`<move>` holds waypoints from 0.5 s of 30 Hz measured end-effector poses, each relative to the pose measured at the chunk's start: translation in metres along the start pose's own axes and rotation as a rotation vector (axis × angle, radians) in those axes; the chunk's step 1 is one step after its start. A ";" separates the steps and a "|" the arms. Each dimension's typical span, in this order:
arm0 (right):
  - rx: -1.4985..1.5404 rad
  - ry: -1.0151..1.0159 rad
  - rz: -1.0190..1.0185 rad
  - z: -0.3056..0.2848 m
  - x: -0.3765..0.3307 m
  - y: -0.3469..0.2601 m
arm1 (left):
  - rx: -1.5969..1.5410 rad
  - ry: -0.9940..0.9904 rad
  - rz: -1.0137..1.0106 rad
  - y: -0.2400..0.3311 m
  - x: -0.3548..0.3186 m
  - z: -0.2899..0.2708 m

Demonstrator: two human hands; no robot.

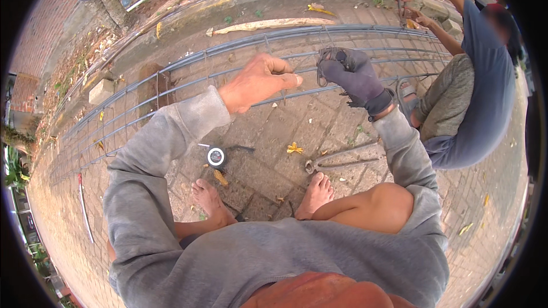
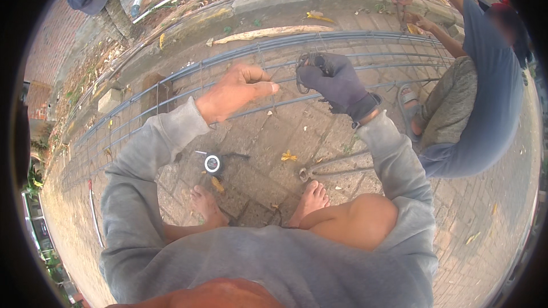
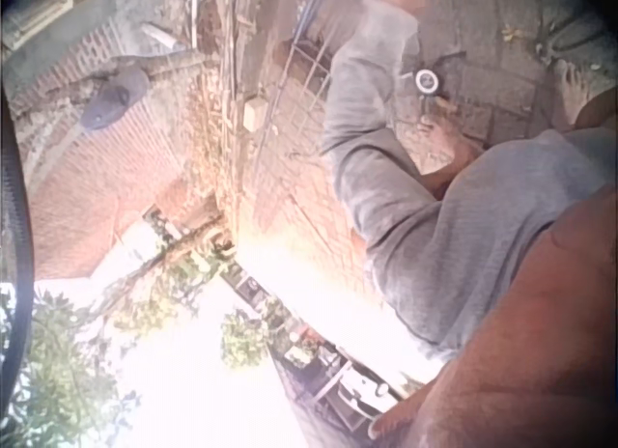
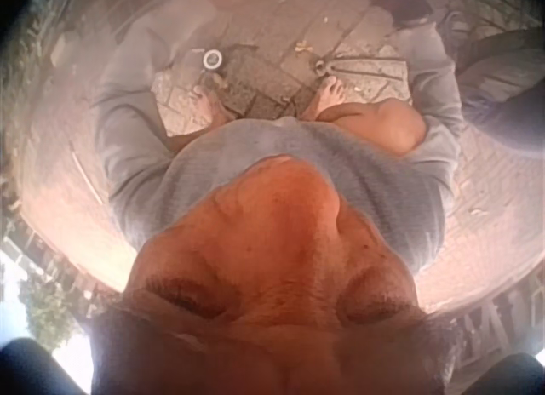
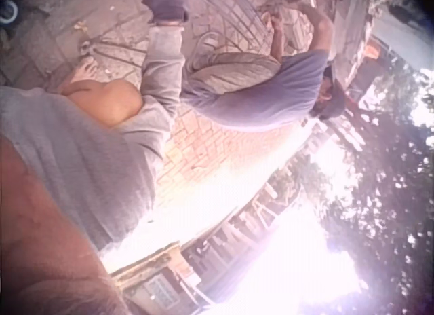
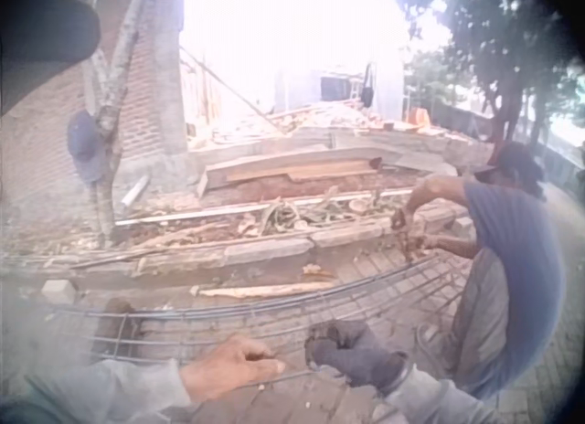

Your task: The person assembles a wire mesh grid on a paved outdoor surface, using pliers to bend and secure wire ties at intersections. Another worker assists nearby. The person repeatedly positions the mesh, ties wires, and adjusts sections to form a continuous grid.

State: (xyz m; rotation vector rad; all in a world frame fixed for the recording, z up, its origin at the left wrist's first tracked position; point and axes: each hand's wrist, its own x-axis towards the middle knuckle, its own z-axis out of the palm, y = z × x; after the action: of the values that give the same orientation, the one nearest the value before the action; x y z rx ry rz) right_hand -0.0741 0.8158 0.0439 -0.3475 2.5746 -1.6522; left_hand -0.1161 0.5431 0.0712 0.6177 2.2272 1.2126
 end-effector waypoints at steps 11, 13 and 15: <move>-0.387 0.056 -0.277 0.025 -0.037 -0.013 | 0.202 -0.252 -0.092 0.007 -0.036 -0.041; -0.028 0.070 -0.134 0.041 -0.050 -0.020 | 0.145 -0.255 -0.123 0.009 -0.040 -0.034; 0.379 -0.009 0.067 0.056 -0.058 -0.024 | 0.106 -0.227 -0.087 0.008 -0.043 -0.029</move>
State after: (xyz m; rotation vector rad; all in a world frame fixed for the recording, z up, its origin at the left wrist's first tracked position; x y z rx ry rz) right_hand -0.0046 0.7694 0.0381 -0.2378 2.1699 -2.0488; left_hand -0.1006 0.5027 0.1008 0.6582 2.1127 0.9366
